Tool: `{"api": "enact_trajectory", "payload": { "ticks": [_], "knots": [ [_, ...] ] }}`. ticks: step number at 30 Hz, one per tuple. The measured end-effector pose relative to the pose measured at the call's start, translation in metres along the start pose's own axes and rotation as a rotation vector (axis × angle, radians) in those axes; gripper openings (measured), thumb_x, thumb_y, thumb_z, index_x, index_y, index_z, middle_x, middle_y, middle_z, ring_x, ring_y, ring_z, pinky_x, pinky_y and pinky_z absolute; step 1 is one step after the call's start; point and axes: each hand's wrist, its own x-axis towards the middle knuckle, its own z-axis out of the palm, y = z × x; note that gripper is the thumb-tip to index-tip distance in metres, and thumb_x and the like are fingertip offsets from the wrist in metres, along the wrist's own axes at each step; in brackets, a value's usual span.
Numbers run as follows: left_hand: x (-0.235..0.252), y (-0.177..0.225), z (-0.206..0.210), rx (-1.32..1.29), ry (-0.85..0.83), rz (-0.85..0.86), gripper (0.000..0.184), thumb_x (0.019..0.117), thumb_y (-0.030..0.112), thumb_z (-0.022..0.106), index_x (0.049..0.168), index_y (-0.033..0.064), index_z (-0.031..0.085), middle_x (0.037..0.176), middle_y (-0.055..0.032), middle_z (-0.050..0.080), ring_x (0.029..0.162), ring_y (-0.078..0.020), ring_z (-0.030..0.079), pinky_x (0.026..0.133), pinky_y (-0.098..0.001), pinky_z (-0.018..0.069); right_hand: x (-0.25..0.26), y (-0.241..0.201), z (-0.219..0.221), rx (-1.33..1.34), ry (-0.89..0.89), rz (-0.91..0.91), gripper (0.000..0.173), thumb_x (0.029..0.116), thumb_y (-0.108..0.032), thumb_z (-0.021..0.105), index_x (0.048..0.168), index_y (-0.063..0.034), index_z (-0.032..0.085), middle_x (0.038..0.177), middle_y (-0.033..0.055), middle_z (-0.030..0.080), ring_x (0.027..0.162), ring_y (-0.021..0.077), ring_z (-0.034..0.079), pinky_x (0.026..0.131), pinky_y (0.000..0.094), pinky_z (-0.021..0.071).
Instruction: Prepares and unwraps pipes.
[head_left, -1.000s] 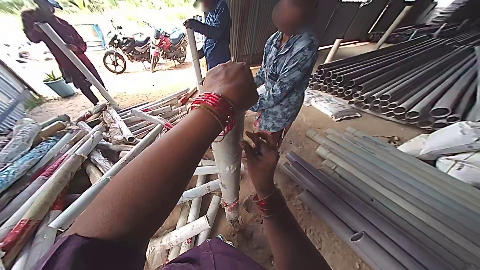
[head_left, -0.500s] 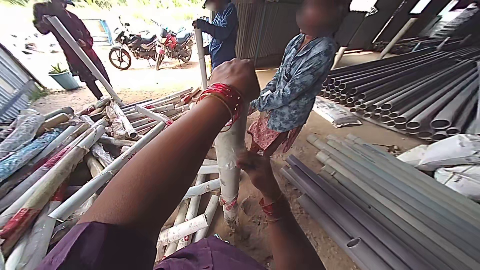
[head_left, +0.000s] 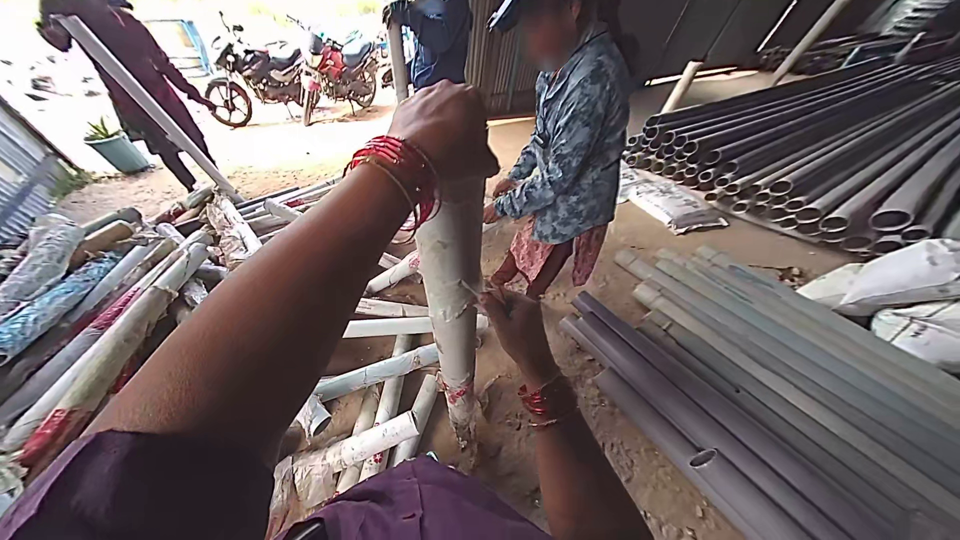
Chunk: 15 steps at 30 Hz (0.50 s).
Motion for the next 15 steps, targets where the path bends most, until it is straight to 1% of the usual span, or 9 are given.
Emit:
{"api": "enact_trajectory", "payload": {
  "ticks": [1,3,7,9,11,12,13,14,15],
  "knots": [
    [-0.001,-0.001,-0.001,-0.005,0.002,-0.002,0.039,0.0914,0.033,0.071,0.077,-0.0016,0.061,0.089,-0.0231,0.064,0.092,-0.042,0.062,0.075,-0.0649,0.0442,-0.003,0.005,0.004,0.047,0.036,-0.039,0.023,0.0998,-0.012,0.061,0.086,0.0023,0.071,0.066,0.0022,0.058,0.057,0.003,0.049,0.058,0.0226,0.0429],
    [-0.001,-0.003,0.0,-0.018,0.012,0.018,0.039,0.0912,0.034,0.071,0.078,-0.0003,0.061,0.088,-0.0209,0.063,0.09,-0.0401,0.062,0.074,-0.0635,0.0444,-0.011,0.015,0.009,0.188,0.055,-0.046,0.022,0.0991,-0.011,0.06,0.084,0.0004,0.07,0.067,-0.0035,0.058,0.058,-0.0052,0.049,0.058,0.0146,0.0432],
    [0.004,-0.01,-0.001,-0.022,0.024,-0.016,0.039,0.0904,0.033,0.072,0.081,-0.0028,0.062,0.093,-0.0235,0.064,0.094,-0.0416,0.062,0.078,-0.0649,0.0447,-0.05,0.038,0.012,0.325,-0.015,-0.006,0.02,0.0975,-0.011,0.059,0.083,-0.0019,0.07,0.07,-0.008,0.06,0.06,-0.0094,0.049,0.058,0.0109,0.0426],
    [0.01,-0.023,0.0,-0.02,0.03,-0.103,0.041,0.0914,0.032,0.072,0.09,-0.0072,0.062,0.103,-0.0287,0.064,0.105,-0.0464,0.061,0.086,-0.0684,0.0442,-0.095,0.061,0.008,0.2,-0.142,-0.012,0.022,0.0939,-0.013,0.06,0.08,0.0012,0.07,0.072,0.0006,0.063,0.064,-0.0008,0.056,0.063,0.0176,0.0485],
    [0.018,-0.046,0.001,0.003,0.029,-0.203,0.042,0.0921,0.032,0.07,0.094,-0.0095,0.063,0.11,-0.0319,0.064,0.112,-0.049,0.06,0.09,-0.0705,0.0435,-0.152,0.095,0.007,0.025,-0.256,0.087,0.023,0.0911,-0.012,0.062,0.078,0.0059,0.068,0.071,0.0133,0.065,0.065,0.0176,0.063,0.065,0.0352,0.053],
    [0.021,-0.057,0.001,0.004,0.024,-0.231,0.043,0.0927,0.032,0.07,0.093,-0.0104,0.063,0.109,-0.033,0.063,0.111,-0.0497,0.06,0.089,-0.071,0.043,-0.175,0.109,0.002,-0.043,-0.256,0.189,0.023,0.0926,-0.009,0.064,0.081,0.0096,0.071,0.075,0.0186,0.069,0.069,0.0247,0.068,0.071,0.0426,0.0568],
    [0.022,-0.066,0.002,0.007,0.018,-0.243,0.044,0.0935,0.034,0.07,0.089,-0.0096,0.062,0.105,-0.0325,0.063,0.107,-0.0492,0.06,0.086,-0.0702,0.0426,-0.187,0.114,-0.005,-0.055,-0.215,0.337,0.024,0.0964,-0.011,0.064,0.087,0.0096,0.073,0.077,0.0169,0.07,0.071,0.0226,0.068,0.074,0.0422,0.0566],
    [0.022,-0.068,-0.001,0.011,0.019,-0.247,0.045,0.0945,0.035,0.069,0.088,-0.0092,0.062,0.104,-0.0324,0.063,0.106,-0.0494,0.06,0.085,-0.0704,0.0423,-0.182,0.112,-0.009,-0.036,-0.14,0.424,0.026,0.0988,-0.017,0.063,0.087,0.005,0.071,0.071,0.0075,0.063,0.065,0.0122,0.059,0.067,0.033,0.0508],
    [0.019,-0.065,-0.001,0.015,0.021,-0.245,0.045,0.0948,0.036,0.069,0.088,-0.0087,0.062,0.102,-0.0318,0.063,0.105,-0.049,0.06,0.085,-0.0702,0.0423,-0.17,0.107,-0.01,-0.012,-0.073,0.409,0.028,0.0984,-0.021,0.061,0.086,0.0018,0.069,0.069,0.0017,0.059,0.061,0.0049,0.053,0.062,0.0258,0.0471]
  ]
}}
